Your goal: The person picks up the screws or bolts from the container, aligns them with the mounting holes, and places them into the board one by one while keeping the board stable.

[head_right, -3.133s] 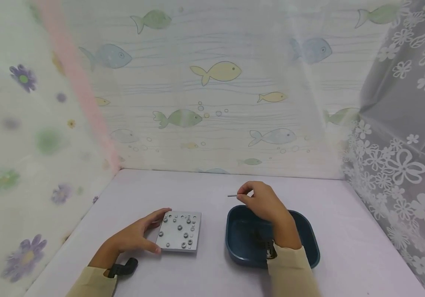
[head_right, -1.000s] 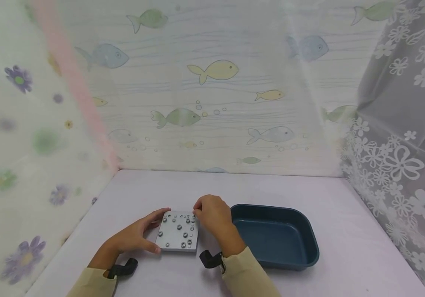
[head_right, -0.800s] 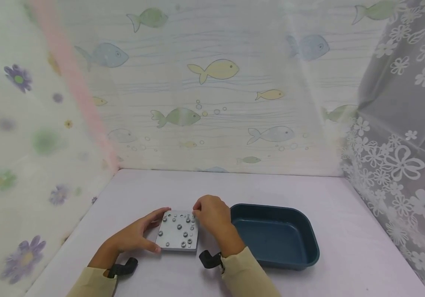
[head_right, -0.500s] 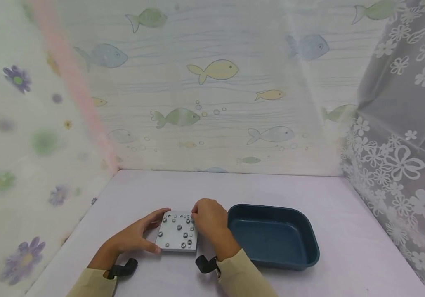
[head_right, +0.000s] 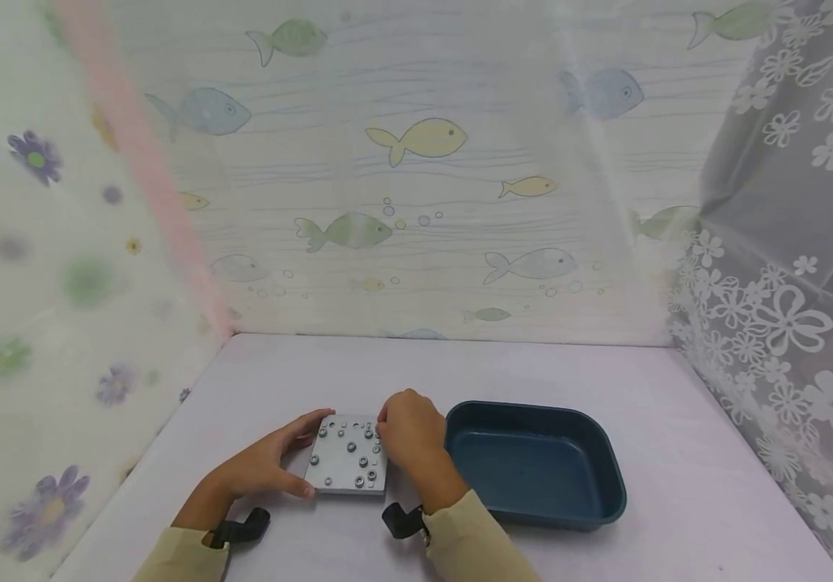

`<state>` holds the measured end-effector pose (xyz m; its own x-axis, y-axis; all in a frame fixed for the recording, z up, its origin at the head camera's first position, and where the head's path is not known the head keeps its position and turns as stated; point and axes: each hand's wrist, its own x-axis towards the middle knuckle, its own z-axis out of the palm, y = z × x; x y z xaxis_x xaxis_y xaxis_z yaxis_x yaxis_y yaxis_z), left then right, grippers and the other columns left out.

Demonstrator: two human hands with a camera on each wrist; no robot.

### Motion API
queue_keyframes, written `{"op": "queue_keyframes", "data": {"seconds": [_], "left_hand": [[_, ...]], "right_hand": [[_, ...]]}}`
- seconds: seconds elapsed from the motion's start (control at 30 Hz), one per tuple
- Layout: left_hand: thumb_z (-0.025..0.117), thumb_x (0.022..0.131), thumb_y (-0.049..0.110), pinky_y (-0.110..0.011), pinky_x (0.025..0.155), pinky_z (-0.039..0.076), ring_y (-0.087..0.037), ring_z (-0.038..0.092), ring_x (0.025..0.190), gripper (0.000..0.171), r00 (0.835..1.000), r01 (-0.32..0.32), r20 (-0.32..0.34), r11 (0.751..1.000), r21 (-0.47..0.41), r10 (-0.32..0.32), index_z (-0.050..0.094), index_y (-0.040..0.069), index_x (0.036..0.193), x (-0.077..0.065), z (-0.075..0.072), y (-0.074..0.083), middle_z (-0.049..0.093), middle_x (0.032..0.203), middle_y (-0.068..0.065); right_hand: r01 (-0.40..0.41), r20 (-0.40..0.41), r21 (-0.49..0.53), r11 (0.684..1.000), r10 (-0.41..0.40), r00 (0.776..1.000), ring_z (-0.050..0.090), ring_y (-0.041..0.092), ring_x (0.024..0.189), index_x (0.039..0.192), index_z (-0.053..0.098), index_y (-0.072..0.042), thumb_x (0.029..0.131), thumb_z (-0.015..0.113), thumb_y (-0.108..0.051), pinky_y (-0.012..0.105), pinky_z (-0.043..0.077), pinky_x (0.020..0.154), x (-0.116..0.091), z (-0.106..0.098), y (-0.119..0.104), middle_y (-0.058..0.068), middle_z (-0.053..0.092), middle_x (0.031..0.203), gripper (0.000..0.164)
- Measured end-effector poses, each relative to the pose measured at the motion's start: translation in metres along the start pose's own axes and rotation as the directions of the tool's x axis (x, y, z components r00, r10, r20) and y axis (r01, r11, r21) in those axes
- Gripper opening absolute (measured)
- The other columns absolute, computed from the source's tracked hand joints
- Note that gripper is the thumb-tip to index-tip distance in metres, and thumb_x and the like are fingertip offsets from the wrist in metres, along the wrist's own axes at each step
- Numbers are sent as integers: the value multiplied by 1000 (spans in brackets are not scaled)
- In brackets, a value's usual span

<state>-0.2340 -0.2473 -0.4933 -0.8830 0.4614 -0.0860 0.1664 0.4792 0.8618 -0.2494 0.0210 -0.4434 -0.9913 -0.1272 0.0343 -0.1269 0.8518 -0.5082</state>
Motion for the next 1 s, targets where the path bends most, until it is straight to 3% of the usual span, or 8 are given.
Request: {"op": "queue_keyframes", "data": {"seconds": [0.23, 0.37, 0.57, 0.73, 1.0], "left_hand": [[98, 65, 36, -63, 127, 19, -34, 36, 153, 120, 1000, -6, 10, 1000, -8, 6, 30, 26, 164, 1, -1, -1, 38, 166, 3], [99, 63, 35, -60, 128, 21, -31, 37, 153, 121, 1000, 7, 7, 1000, -12, -7, 31, 29, 163, 0, -1, -1, 38, 165, 5], [99, 63, 34, -61, 127, 21, -32, 37, 152, 121, 1000, 12, -1, 1000, -10, -12, 32, 30, 163, -2, -2, -1, 38, 165, 5], [98, 64, 34, -63, 126, 22, -36, 38, 151, 121, 1000, -6, -8, 1000, 11, 6, 31, 26, 164, -1, -4, -1, 38, 166, -1], [99, 64, 33, -63, 127, 21, -35, 37, 152, 120, 1000, 12, -6, 1000, 0, -12, 31, 29, 163, -1, -3, -1, 36, 166, 1]], "right_hand": [[34, -8, -4, 999, -34, 999, 62, 14, 86, 102, 80, -22, 90, 80, -25, 33, 54, 68, -4, -10, -3, -5, 72, 96, 13], [77, -37, 10, 997, -77, 996, 65, 16, 95, 106, 80, -23, 90, 80, -27, 35, 56, 72, -8, -24, -4, -4, 72, 104, 17], [133, -97, 77, 988, -126, 987, 65, 17, 96, 110, 80, -23, 92, 79, -30, 34, 55, 74, -18, -51, -4, -4, 72, 107, 19], [133, -129, 117, 984, -118, 985, 65, 17, 100, 111, 79, -24, 93, 78, -33, 36, 56, 77, -25, -71, -5, -6, 71, 109, 20], [95, -133, 167, 981, -73, 988, 67, 21, 111, 110, 78, -27, 93, 77, -36, 41, 58, 84, -33, -88, -3, -7, 70, 115, 19]]}}
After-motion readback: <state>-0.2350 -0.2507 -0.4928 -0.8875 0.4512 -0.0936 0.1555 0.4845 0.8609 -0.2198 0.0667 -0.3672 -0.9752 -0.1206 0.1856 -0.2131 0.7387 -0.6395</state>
